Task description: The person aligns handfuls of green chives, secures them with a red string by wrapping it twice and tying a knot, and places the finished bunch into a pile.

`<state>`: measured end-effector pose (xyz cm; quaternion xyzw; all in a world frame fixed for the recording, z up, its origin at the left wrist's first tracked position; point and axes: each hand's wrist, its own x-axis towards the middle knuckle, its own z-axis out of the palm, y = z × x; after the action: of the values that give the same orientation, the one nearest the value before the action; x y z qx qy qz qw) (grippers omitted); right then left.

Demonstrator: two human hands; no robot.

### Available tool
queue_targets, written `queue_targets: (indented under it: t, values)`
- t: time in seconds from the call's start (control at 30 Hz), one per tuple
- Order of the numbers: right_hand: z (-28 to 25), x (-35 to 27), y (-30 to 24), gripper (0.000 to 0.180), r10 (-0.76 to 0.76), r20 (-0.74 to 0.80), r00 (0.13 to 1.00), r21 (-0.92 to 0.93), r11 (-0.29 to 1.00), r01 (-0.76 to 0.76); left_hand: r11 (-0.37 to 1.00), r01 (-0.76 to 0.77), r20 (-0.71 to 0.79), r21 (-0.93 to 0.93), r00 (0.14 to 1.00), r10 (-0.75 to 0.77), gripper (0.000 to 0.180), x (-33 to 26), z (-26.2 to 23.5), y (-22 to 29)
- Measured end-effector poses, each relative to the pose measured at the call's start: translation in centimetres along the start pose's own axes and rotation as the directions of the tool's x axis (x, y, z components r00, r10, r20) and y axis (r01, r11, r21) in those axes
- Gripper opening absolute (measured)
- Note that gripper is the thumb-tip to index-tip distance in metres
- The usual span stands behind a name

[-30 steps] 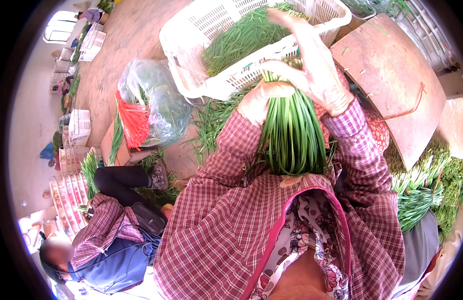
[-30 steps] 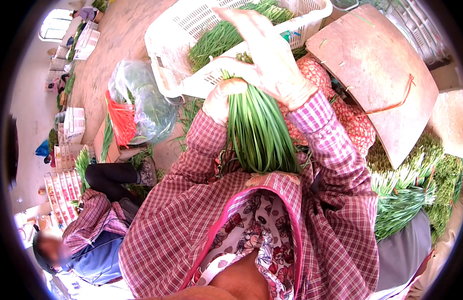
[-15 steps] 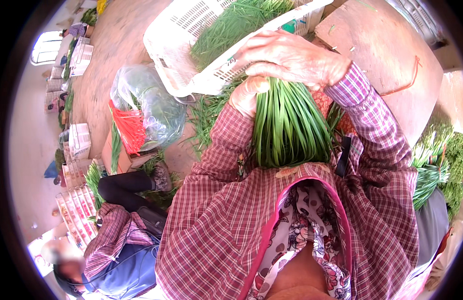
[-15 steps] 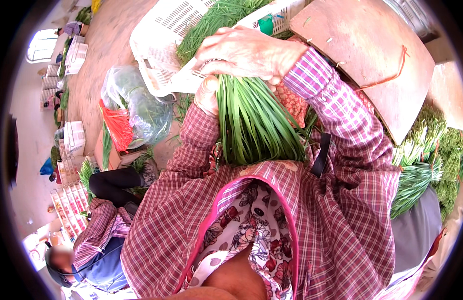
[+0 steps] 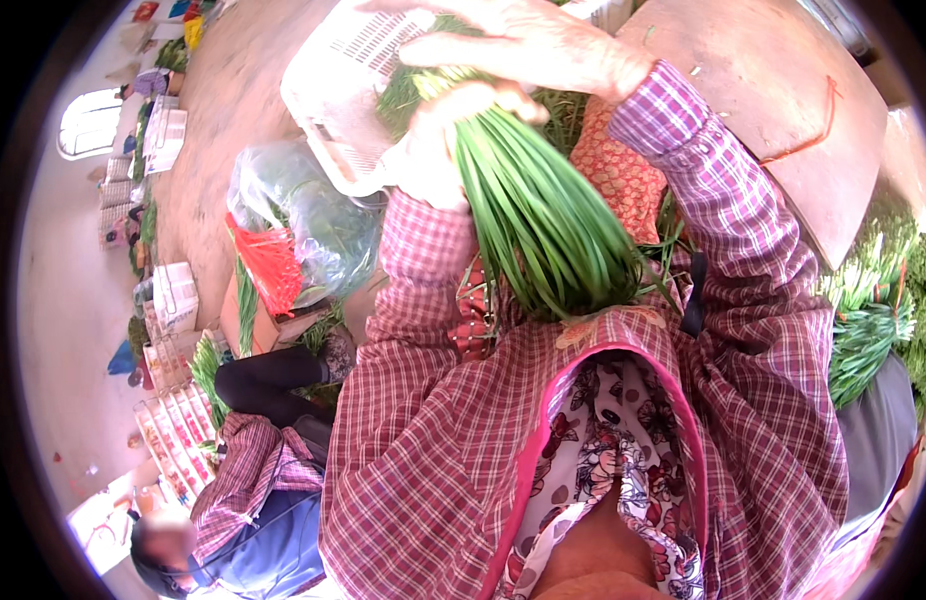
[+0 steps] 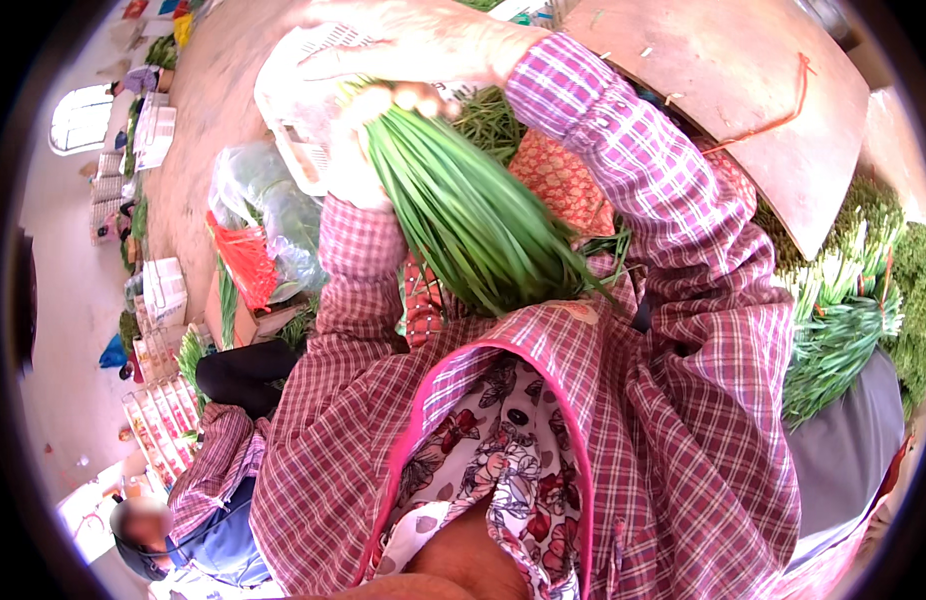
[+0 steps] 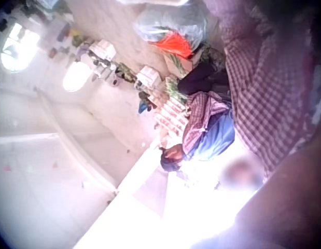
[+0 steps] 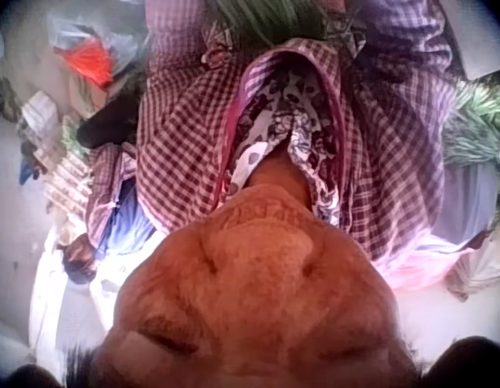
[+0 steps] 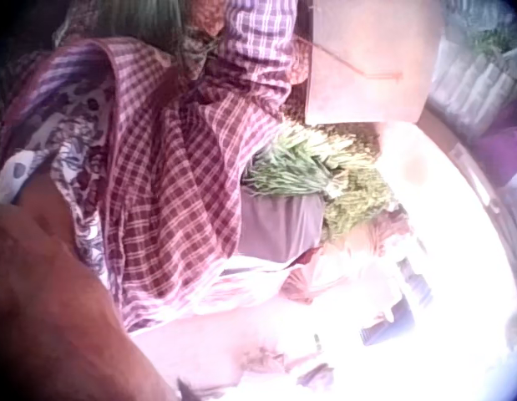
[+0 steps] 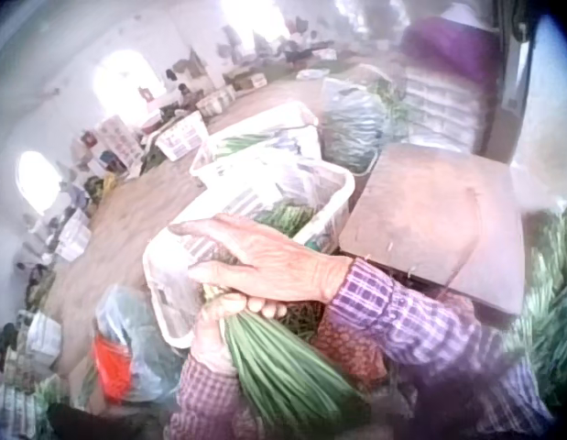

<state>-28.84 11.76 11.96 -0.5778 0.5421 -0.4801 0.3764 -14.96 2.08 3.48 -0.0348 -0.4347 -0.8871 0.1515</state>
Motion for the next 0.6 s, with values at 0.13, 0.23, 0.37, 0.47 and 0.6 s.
queue_targets:
  t: [0.13, 0.23, 0.37, 0.47, 0.6]
  values:
    - [1.7, 0.3, 2.9, 0.067, -0.44, -0.161, 0.883, -0.211, 0.89, 0.405, 0.912, -0.276, -0.009, 0.303, 0.956, 0.292, 0.033, 2.4, -0.3, 6.7]
    - [3.2, 0.0, 6.0, 0.077, -0.468, -0.146, 0.871, -0.401, 0.833, 0.38, 0.949, -0.312, -0.166, 0.048, 0.934, 0.315, 0.032, 3.5, -3.5, 11.1]
    - [2.4, -2.1, 10.8, 0.056, -0.461, -0.171, 0.871, -0.533, 0.787, 0.312, 0.844, -0.48, -0.253, 0.24, 0.808, 0.532, 0.038, 3.7, -5.4, 15.0]
    - [1.5, -4.7, 13.3, 0.04, -0.425, -0.167, 0.89, -0.676, 0.706, 0.211, 0.774, -0.538, -0.259, 0.332, 0.737, 0.624, 0.034, 2.1, -7.0, 18.6]
    - [-1.1, -6.8, 14.9, 0.03, -0.148, -0.137, 0.979, -0.658, 0.753, 0.022, 0.729, -0.604, -0.291, 0.322, 0.67, 0.683, 0.034, 2.0, -7.9, 20.0]
